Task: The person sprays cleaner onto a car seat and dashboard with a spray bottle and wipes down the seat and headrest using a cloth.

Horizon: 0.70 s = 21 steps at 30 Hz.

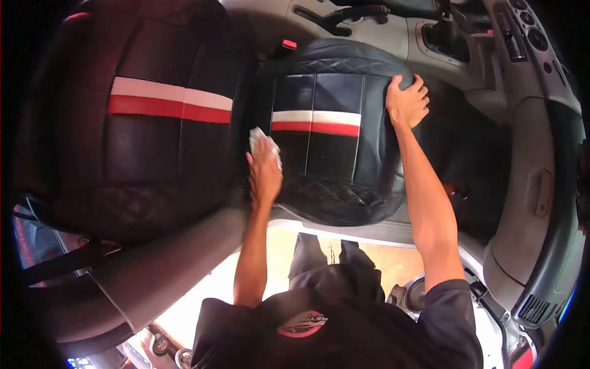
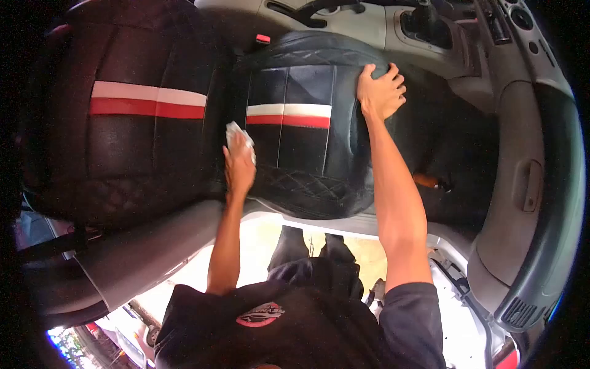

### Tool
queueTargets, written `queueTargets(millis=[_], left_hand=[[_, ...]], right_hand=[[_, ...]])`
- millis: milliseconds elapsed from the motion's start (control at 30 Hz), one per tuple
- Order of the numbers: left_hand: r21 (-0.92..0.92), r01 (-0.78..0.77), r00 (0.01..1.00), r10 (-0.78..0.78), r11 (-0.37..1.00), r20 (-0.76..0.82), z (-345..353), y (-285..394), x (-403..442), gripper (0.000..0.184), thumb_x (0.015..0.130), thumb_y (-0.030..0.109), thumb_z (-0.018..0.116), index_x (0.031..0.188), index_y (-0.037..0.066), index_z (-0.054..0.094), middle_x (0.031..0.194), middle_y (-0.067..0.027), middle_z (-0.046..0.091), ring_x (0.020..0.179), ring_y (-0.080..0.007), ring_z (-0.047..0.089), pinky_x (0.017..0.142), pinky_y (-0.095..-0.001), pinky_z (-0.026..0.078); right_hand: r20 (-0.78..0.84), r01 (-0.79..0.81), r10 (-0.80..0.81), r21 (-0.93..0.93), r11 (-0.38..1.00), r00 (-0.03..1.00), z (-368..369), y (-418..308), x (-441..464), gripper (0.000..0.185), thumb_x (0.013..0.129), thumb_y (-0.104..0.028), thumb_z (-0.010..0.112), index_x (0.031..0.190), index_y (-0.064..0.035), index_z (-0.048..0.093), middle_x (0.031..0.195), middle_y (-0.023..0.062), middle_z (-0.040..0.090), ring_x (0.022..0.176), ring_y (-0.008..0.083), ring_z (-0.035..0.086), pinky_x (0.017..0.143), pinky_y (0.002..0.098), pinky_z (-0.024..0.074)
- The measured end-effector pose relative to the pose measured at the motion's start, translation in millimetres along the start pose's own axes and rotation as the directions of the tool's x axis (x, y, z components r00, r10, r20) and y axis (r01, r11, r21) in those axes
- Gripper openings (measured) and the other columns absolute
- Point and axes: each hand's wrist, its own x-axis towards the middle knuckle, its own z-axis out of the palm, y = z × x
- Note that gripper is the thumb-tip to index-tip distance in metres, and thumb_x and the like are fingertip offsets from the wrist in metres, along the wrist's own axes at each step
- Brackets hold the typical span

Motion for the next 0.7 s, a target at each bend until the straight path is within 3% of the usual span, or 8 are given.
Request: queueTargets(millis=[167, 267, 367, 433, 500, 533, 633, 700], left_hand=[[-0.408, -0.078, 0.995, 0.043, 0.91, -0.094, -11.5, 71.6, -72.6, 0.048, 0.09, -0.004, 0.064, 0.137, -0.001, 0.063, 0.144, -0.0214, 0.061, 0.138, -0.0403, 0.054, 0.12, -0.0487, 0.039], [-0.346, -0.112, 0.993, 0.097, 0.931, -0.061, -16.1, 77.6, -101.2, 0.04, 0.089, -0.005, 0.06, 0.129, -0.004, 0.066, 0.142, -0.0192, 0.064, 0.138, -0.0374, 0.055, 0.121, -0.0506, 0.038], [-0.17, -0.028, 1.0, 0.029, 0.985, 0.007, -14.3, 23.6, -41.2, 0.036, 0.097, 0.002, 0.055, 0.131, -0.004, 0.066, 0.144, -0.0232, 0.061, 0.138, -0.0391, 0.055, 0.121, -0.0529, 0.036], [-0.179, -0.073, 0.997, 0.077, 0.981, 0.016, -9.5, -0.2, -4.3, 0.036, 0.099, 0.003, 0.053, 0.132, -0.005, 0.064, 0.145, -0.0244, 0.06, 0.139, -0.0397, 0.054, 0.122, -0.0529, 0.035], [-0.207, 0.007, 1.0, -0.001, 0.978, 0.028, -6.8, 23.2, -33.2, 0.037, 0.099, 0.003, 0.054, 0.134, -0.007, 0.062, 0.147, -0.0252, 0.058, 0.14, -0.0405, 0.052, 0.123, -0.0508, 0.035], [-0.282, -0.027, 1.0, 0.024, 0.959, -0.014, -15.3, 46.7, -54.3, 0.037, 0.099, 0.005, 0.057, 0.135, -0.002, 0.063, 0.143, -0.0224, 0.062, 0.135, -0.0409, 0.056, 0.121, -0.0514, 0.037], [-0.245, -0.064, 0.996, 0.076, 0.967, 0.038, -17.0, 68.0, -88.0, 0.042, 0.099, 0.003, 0.055, 0.14, -0.003, 0.06, 0.15, -0.0229, 0.057, 0.144, -0.0383, 0.05, 0.123, -0.0526, 0.034], [-0.116, -0.103, 0.994, 0.107, 0.988, 0.033, -7.3, 46.5, -58.3, 0.042, 0.1, 0.005, 0.057, 0.141, -0.004, 0.059, 0.151, -0.0228, 0.055, 0.147, -0.0346, 0.048, 0.123, -0.0492, 0.036]], right_hand=[[0.03, -0.012, 0.012, 0.018, 1.0, 0.999, -1.6, 1.1, -0.1, 0.068, 0.094, -0.056, 0.05, 0.144, -0.0102, 0.055, 0.138, 0.0188, 0.061, 0.126, 0.0401, 0.058, 0.106, 0.0519, 0.0432], [0.065, -0.022, 0.022, 0.004, 1.0, 0.998, -2.9, 1.0, -1.4, 0.069, 0.095, -0.059, 0.05, 0.146, -0.012, 0.054, 0.141, 0.0173, 0.06, 0.128, 0.0393, 0.057, 0.108, 0.0512, 0.0426], [0.037, -0.011, 0.01, 0.022, 1.0, 0.999, -2.1, 0.0, 3.0, 0.068, 0.095, -0.057, 0.05, 0.144, -0.0106, 0.055, 0.139, 0.0185, 0.06, 0.126, 0.0403, 0.058, 0.106, 0.0515, 0.0434], [0.001, 0.005, -0.005, 0.014, 1.0, 1.0, -0.9, 1.1, -0.1, 0.067, 0.094, -0.054, 0.05, 0.143, -0.009, 0.056, 0.137, 0.0204, 0.061, 0.124, 0.0412, 0.059, 0.105, 0.0514, 0.0438], [0.006, 0.009, -0.009, 0.024, 1.0, 1.0, -1.3, -0.2, 1.0, 0.067, 0.094, -0.055, 0.05, 0.142, -0.0086, 0.056, 0.136, 0.0202, 0.061, 0.122, 0.0413, 0.059, 0.105, 0.0522, 0.0439], [0.007, 0.004, -0.005, 0.031, 1.0, 1.0, -1.1, 1.3, -0.3, 0.067, 0.094, -0.055, 0.05, 0.142, -0.0086, 0.056, 0.136, 0.0202, 0.061, 0.122, 0.0413, 0.059, 0.105, 0.0525, 0.0439], [0.013, -0.003, 0.003, 0.022, 1.0, 1.0, 0.0, 4.4, -0.5, 0.067, 0.094, -0.055, 0.05, 0.142, -0.0083, 0.056, 0.135, 0.0205, 0.061, 0.123, 0.0411, 0.059, 0.106, 0.0528, 0.0436], [0.015, 0.005, -0.005, 0.025, 1.0, 1.0, -1.3, -0.3, 2.2, 0.067, 0.094, -0.055, 0.05, 0.142, -0.0081, 0.056, 0.136, 0.0209, 0.061, 0.124, 0.0411, 0.058, 0.107, 0.0528, 0.0433]])
